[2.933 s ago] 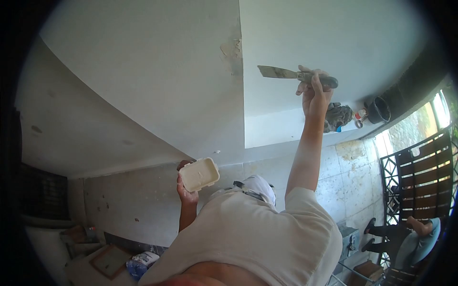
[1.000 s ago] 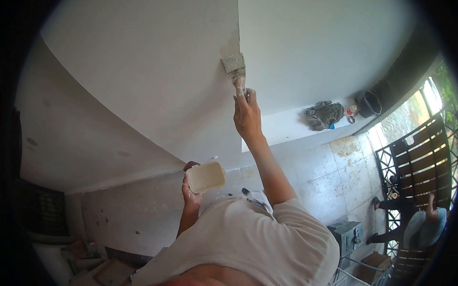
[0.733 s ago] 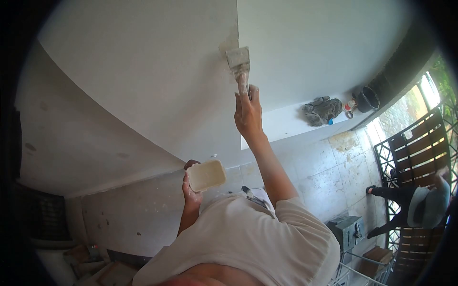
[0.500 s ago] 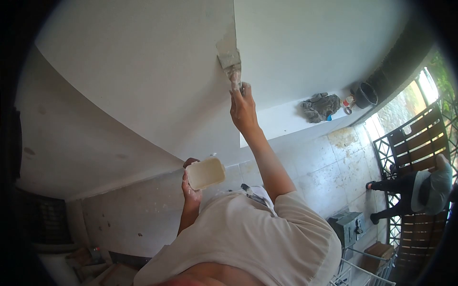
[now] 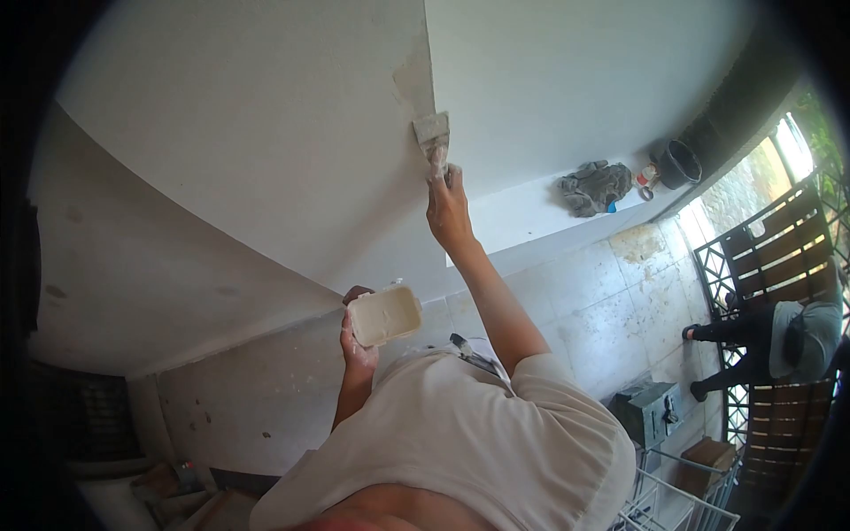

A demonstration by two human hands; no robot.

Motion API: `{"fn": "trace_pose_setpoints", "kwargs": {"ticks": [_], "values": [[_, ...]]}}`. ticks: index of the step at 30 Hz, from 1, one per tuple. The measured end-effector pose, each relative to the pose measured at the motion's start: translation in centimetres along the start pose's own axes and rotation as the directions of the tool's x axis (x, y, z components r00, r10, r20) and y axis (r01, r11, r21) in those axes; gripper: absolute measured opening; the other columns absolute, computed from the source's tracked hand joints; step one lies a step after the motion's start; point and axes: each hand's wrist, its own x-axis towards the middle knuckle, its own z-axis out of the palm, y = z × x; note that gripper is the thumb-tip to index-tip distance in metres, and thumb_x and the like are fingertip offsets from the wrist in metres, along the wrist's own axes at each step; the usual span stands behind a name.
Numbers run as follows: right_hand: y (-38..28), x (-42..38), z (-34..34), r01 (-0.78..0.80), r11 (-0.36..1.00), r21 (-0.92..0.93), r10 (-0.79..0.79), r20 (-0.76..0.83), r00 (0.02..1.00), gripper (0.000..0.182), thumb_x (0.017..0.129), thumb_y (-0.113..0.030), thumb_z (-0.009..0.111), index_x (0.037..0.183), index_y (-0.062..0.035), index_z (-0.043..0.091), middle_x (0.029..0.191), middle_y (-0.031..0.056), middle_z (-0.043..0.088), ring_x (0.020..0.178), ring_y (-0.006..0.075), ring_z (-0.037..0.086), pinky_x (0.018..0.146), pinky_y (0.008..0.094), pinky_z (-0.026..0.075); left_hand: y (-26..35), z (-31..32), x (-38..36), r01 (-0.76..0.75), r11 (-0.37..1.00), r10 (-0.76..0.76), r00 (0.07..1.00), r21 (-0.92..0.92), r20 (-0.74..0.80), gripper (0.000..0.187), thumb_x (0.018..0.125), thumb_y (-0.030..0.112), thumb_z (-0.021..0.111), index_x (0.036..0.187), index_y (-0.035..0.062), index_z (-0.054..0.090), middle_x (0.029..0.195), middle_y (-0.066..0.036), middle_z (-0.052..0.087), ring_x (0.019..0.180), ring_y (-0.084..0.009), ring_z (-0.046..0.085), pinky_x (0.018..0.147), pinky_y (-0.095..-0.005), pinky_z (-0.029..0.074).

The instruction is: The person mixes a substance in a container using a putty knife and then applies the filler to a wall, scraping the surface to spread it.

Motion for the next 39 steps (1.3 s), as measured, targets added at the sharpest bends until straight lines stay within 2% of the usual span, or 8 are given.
{"fn": "trace_pose_setpoints", "kwargs": {"ticks": [2, 8, 9, 11, 15, 20, 31, 39], "values": [[1.2, -2.4, 0.5, -0.029, 1.0, 0.0, 0.029, 0.023, 0.999, 0.067, 0.091, 0.013, 0.053, 0.153, -0.007, 0.035, 0.117, 0.0244, 0.051, 0.096, 0.0403, 0.06, 0.076, 0.0443, 0.056, 0.2, 0.4, -0.2, -0.025, 1.0, 0.025, 1.0, 0.009, 0.016, 0.048, 0.103, 0.037, 0.049, 0.131, -0.0011, 0.057, 0.128, -0.01, 0.064, 0.12, -0.0221, 0.06, 0.105, -0.037, 0.045], [-3.0, 3.6, -3.2, 0.17, 0.984, -0.047, -0.173, -0.066, 0.983, 0.072, 0.088, 0.014, 0.055, 0.153, -0.0087, 0.037, 0.117, 0.0239, 0.053, 0.095, 0.0402, 0.059, 0.077, 0.046, 0.054, 0.1, 0.4, -0.3, -0.007, 1.0, 0.007, 1.0, 0.025, -0.001, 0.05, 0.103, 0.039, 0.049, 0.131, -0.001, 0.057, 0.128, -0.01, 0.064, 0.119, -0.0224, 0.06, 0.104, -0.0369, 0.045], [-2.9, 5.0, -4.0, 0.221, 0.974, -0.053, -0.225, -0.085, 0.971, 0.074, 0.084, 0.013, 0.056, 0.151, -0.0146, 0.042, 0.117, 0.0218, 0.054, 0.095, 0.0381, 0.059, 0.079, 0.0449, 0.052, 0.1, 0.4, -0.2, 0.013, 1.0, -0.012, 1.0, 0.028, -0.022, 0.05, 0.103, 0.039, 0.049, 0.131, -0.0011, 0.057, 0.128, -0.01, 0.063, 0.12, -0.0223, 0.06, 0.104, -0.0369, 0.045], [-2.7, 7.5, -6.9, 0.375, 0.85, -0.37, -0.382, 0.058, 0.922, 0.073, 0.082, 0.008, 0.058, 0.148, -0.022, 0.049, 0.117, 0.0187, 0.055, 0.095, 0.0341, 0.059, 0.079, 0.0418, 0.05, 0.0, 0.2, -0.3, 0.004, 1.0, -0.003, 0.999, 0.028, -0.032, 0.05, 0.103, 0.039, 0.049, 0.132, -0.0015, 0.056, 0.129, -0.01, 0.063, 0.12, -0.0226, 0.06, 0.104, -0.0371, 0.045], [-2.3, 10.3, -13.1, 0.477, 0.701, -0.531, -0.424, 0.228, 0.877, 0.075, 0.081, 0.004, 0.062, 0.146, -0.0314, 0.052, 0.113, 0.0113, 0.059, 0.092, 0.0248, 0.059, 0.075, 0.0377, 0.049, 0.0, 0.7, -0.2, -0.048, 0.998, 0.048, 0.999, 0.035, -0.001, 0.051, 0.103, 0.039, 0.05, 0.133, -0.0027, 0.054, 0.13, -0.011, 0.061, 0.121, -0.0238, 0.059, 0.105, -0.038, 0.045], [-5.0, 11.3, -16.5, 0.564, 0.578, -0.59, -0.41, 0.387, 0.826, 0.073, 0.08, 0.006, 0.063, 0.143, -0.0297, 0.054, 0.115, 0.0084, 0.058, 0.09, 0.0228, 0.06, 0.075, 0.0373, 0.053, 0.4, 1.2, -0.5, -0.002, 1.0, 0.002, 1.0, -0.01, 0.011, 0.053, 0.103, 0.039, 0.05, 0.133, -0.0037, 0.053, 0.13, -0.012, 0.061, 0.122, -0.0246, 0.059, 0.105, -0.039, 0.044], [-9.6, 11.2, -18.1, 0.566, 0.551, -0.613, -0.252, 0.525, 0.813, 0.07, 0.086, 0.006, 0.059, 0.148, -0.0252, 0.049, 0.106, 0.0109, 0.055, 0.086, 0.0215, 0.056, 0.071, 0.0358, 0.049, 0.8, 0.7, -0.1, 0.029, 1.0, -0.028, 0.997, -0.006, 0.069, 0.051, 0.102, 0.039, 0.052, 0.132, -0.0028, 0.056, 0.128, -0.011, 0.063, 0.121, -0.0225, 0.059, 0.105, -0.0382, 0.044], [-11.3, 11.5, -17.8, 0.635, 0.563, -0.529, -0.369, 0.526, 0.766, 0.072, 0.086, 0.006, 0.058, 0.151, -0.022, 0.045, 0.109, 0.0125, 0.054, 0.09, 0.0221, 0.055, 0.075, 0.0362, 0.048, 0.7, 0.4, 0.2, 0.065, 0.998, -0.064, 0.996, -0.022, 0.065, 0.051, 0.101, 0.038, 0.055, 0.131, -0.0029, 0.056, 0.128, -0.011, 0.063, 0.12, -0.0226, 0.06, 0.105, -0.0383, 0.045]]}}
